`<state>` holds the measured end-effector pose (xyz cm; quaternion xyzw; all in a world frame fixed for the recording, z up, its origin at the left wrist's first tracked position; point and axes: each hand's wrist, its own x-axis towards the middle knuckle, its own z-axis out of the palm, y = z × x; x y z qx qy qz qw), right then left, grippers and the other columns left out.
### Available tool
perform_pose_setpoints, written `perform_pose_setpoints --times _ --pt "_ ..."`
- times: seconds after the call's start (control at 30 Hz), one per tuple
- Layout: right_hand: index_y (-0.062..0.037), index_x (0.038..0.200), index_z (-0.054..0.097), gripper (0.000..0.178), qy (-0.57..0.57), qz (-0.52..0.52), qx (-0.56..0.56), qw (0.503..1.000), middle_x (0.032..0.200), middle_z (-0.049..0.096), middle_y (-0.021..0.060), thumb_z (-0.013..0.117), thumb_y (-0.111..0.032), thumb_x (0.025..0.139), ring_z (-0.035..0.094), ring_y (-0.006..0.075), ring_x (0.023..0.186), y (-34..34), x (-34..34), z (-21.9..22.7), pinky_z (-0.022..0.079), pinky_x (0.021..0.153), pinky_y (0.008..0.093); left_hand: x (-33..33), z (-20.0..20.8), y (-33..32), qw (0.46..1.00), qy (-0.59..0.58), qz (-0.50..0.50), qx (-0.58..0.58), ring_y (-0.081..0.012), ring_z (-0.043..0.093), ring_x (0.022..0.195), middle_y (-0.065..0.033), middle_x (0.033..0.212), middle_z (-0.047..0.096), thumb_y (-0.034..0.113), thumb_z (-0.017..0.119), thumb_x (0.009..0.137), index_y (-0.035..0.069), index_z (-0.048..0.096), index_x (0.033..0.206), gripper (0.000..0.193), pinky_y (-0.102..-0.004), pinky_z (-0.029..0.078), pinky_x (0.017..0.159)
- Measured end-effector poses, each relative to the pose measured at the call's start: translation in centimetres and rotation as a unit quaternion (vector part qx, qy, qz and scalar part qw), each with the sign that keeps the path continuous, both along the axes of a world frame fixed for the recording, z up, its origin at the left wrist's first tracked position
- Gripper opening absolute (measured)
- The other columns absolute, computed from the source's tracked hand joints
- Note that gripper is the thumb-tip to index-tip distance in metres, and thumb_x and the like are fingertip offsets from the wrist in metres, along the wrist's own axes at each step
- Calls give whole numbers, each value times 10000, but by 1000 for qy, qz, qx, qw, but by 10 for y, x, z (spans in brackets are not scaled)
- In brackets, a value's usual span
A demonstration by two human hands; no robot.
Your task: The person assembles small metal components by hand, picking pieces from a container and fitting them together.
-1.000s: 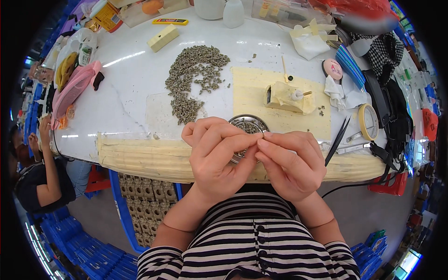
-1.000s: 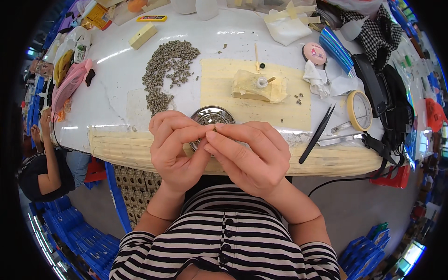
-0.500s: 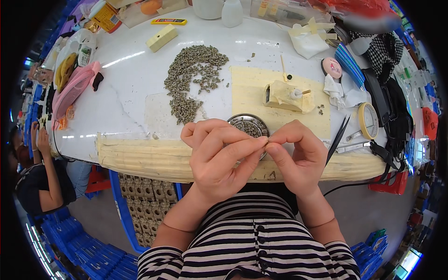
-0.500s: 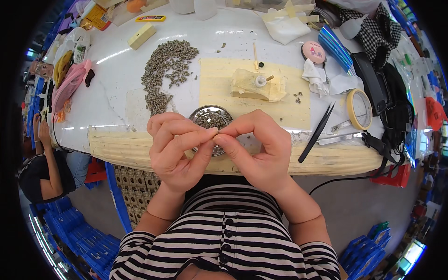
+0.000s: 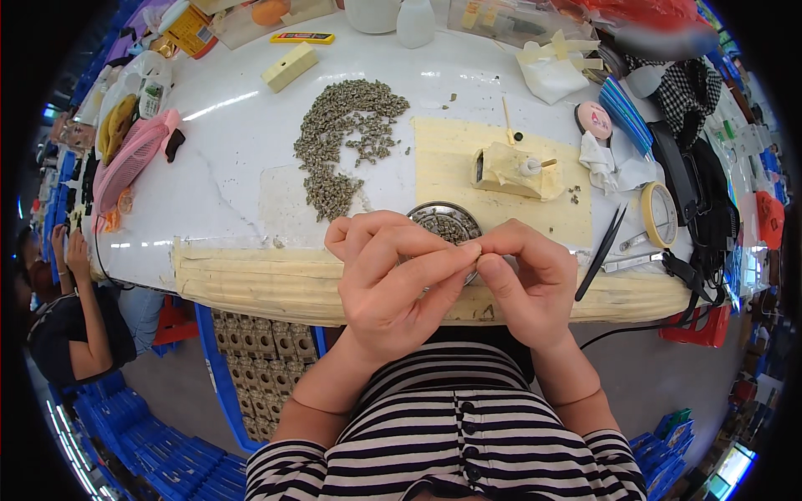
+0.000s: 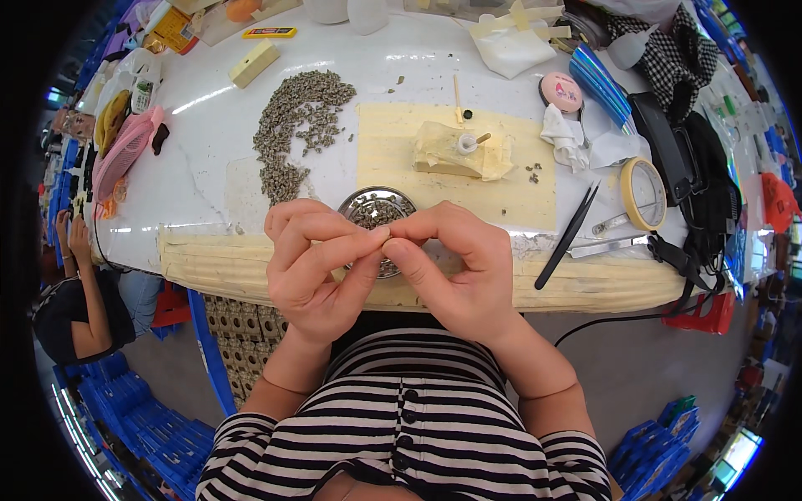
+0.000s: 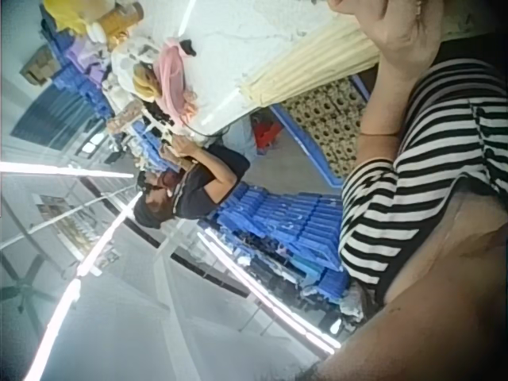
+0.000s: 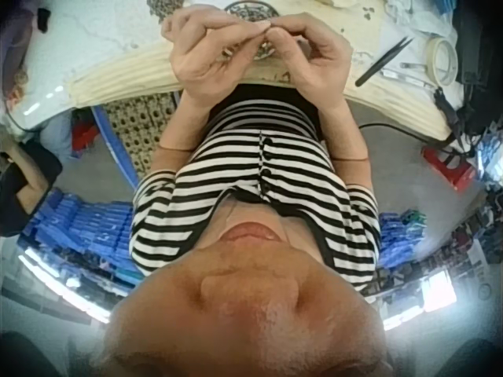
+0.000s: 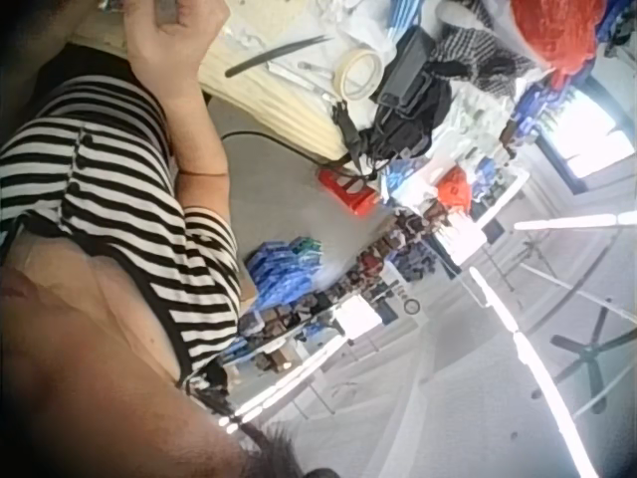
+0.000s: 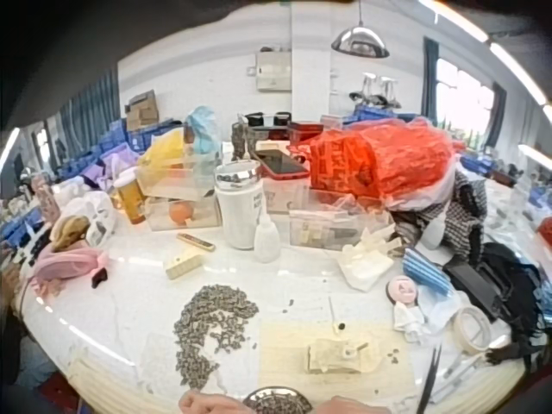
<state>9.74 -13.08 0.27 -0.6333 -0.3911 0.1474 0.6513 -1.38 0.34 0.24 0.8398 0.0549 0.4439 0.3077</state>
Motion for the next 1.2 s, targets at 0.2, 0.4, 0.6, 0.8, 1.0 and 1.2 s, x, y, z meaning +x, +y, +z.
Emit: perform_pose_setpoints --times 0.2,0.4,0.6,0.8,1.0,1.2 --pt "-34 931 742 204 -218 -65 41 973 844 703 68 827 -17 747 633 197 710 6 0 6 491 643 299 2 2 -4 999 13 29 14 -209 572 847 9 841 646 34 827 704 106 755 921 240 -346 367 810" --pt "-40 956 765 246 -242 -76 32 967 856 722 69 840 -13 723 657 207 733 7 -3 7 507 640 306 3 -8 -1 999 -12 42 -11 -156 572 841 54 829 645 66 844 650 146 777 936 305 -343 293 812" --pt "-12 963 759 193 -85 -29 1 996 869 731 90 811 -5 777 677 190 762 2 0 3 521 694 278 0 -1 -2 1000 1 19 -12 -194 561 853 22 842 653 35 826 698 118 762 929 254 -339 351 810" --pt "-6 939 747 120 121 7 -1 993 890 730 84 787 -12 826 664 138 785 0 -2 6 514 717 256 0 0 -1 1000 14 15 9 -216 561 856 10 846 656 31 821 719 112 756 928 234 -334 377 810" --pt "-15 930 748 179 -113 -39 29 992 882 724 79 823 2 768 663 173 756 1 1 3 520 683 275 0 0 -3 999 23 33 4 -217 562 855 8 844 655 22 815 714 105 757 916 226 -343 373 819" --pt "-24 958 764 239 -196 -63 19 978 881 727 90 837 2 732 674 214 754 4 -2 7 526 670 298 1 -2 -2 999 14 27 -16 -219 548 865 -1 842 655 7 802 717 89 757 917 221 -341 376 818"
